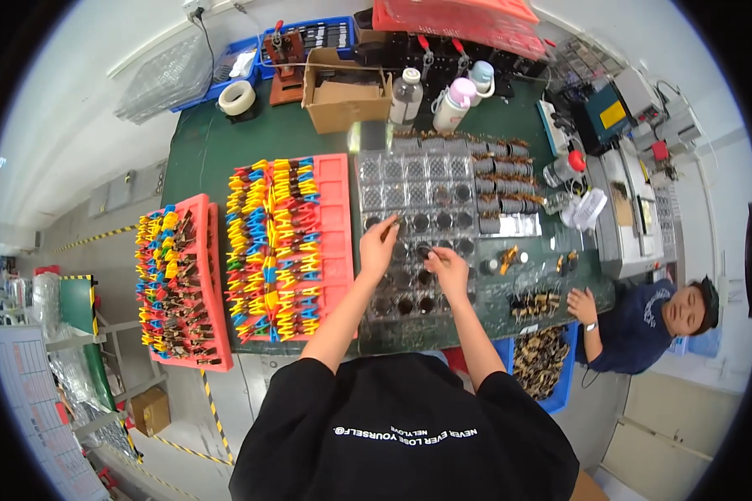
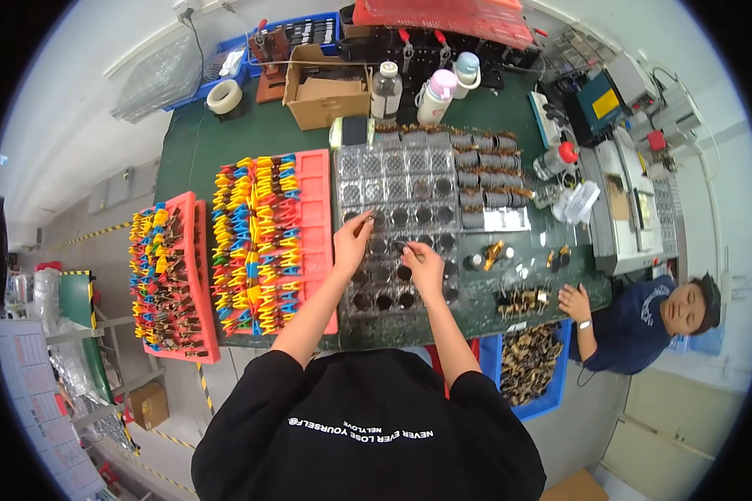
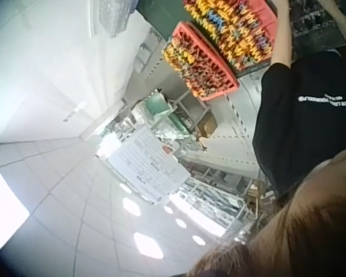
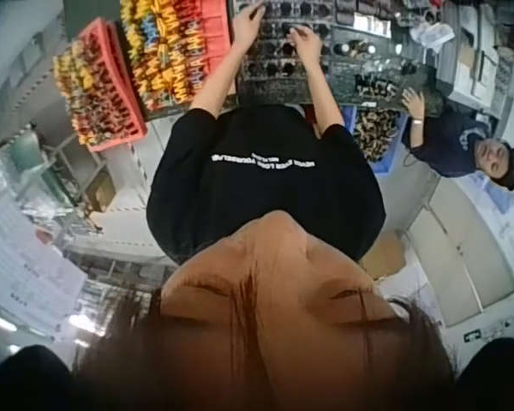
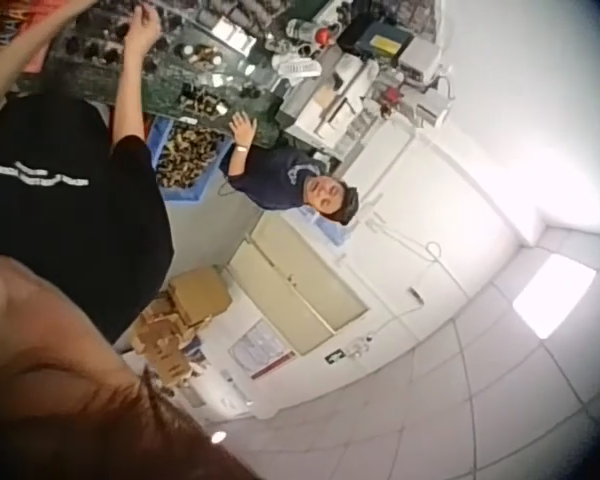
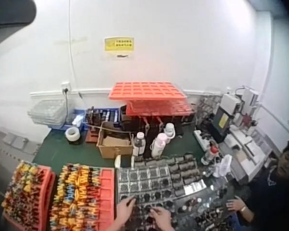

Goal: The person assembles small colorful plastic components and metal pins by hand, then organizes them into a tray.

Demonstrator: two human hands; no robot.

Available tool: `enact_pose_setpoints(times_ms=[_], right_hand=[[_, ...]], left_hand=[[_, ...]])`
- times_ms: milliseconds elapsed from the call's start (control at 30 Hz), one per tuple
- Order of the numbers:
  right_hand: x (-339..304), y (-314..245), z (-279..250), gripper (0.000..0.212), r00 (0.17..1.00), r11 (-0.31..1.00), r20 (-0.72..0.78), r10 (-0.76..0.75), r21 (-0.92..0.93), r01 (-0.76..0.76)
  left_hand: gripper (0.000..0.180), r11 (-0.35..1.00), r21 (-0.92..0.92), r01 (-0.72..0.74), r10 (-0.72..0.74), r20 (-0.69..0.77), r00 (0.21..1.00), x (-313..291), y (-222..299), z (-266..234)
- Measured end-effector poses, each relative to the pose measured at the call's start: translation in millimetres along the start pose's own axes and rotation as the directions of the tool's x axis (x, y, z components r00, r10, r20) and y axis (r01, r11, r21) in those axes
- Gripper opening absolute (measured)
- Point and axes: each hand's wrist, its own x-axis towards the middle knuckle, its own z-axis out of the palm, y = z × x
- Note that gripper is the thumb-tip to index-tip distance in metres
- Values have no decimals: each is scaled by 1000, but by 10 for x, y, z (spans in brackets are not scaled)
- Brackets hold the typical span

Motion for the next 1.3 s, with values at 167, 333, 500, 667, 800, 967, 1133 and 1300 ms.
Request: enact_pose_setpoints(times_ms=[167, 333, 500, 667, 800, 967, 1133, 1300], right_hand=[[856, -542, 98, 16, 906, 750, 59, -420, -540, 382], [1470, -434, 64, 22, 535, 77, 417, -735, -732, 676], [1509, -357, 40, 26, 504, -27, 556, -661, -688, 725], [1470, -295, -111, 20, 572, 43, 520, -635, -714, 698], [1498, -285, -87, 25, 653, 112, 468, -595, -756, 645], [732, -566, 273, 25, 694, 328, 310, -650, -709, 624], [-581, -313, 642, 18, 694, 414, 328, -641, -614, 672], [-1683, -133, 996, 21, 748, 553, 445, -492, -504, 663]], left_hand=[[44, 885, 461, -65, 28, 87, 996, 493, 122, 259], [63, 837, 532, -130, 68, 134, 989, 257, 221, 241], [47, 979, 200, 33, -58, 123, 991, -454, 370, -363], [35, 833, 546, 88, -48, -88, 995, -1446, 163, -1279], [56, 652, 730, 204, -170, -122, 978, -1808, -43, -1866], [38, 582, 805, -116, 32, 120, 992, -1819, -372, -2236], [19, 499, 794, -347, 219, 272, 937, -1783, -656, -2357], [31, 804, 520, -288, 233, 170, 958, -1765, -338, -2488]])
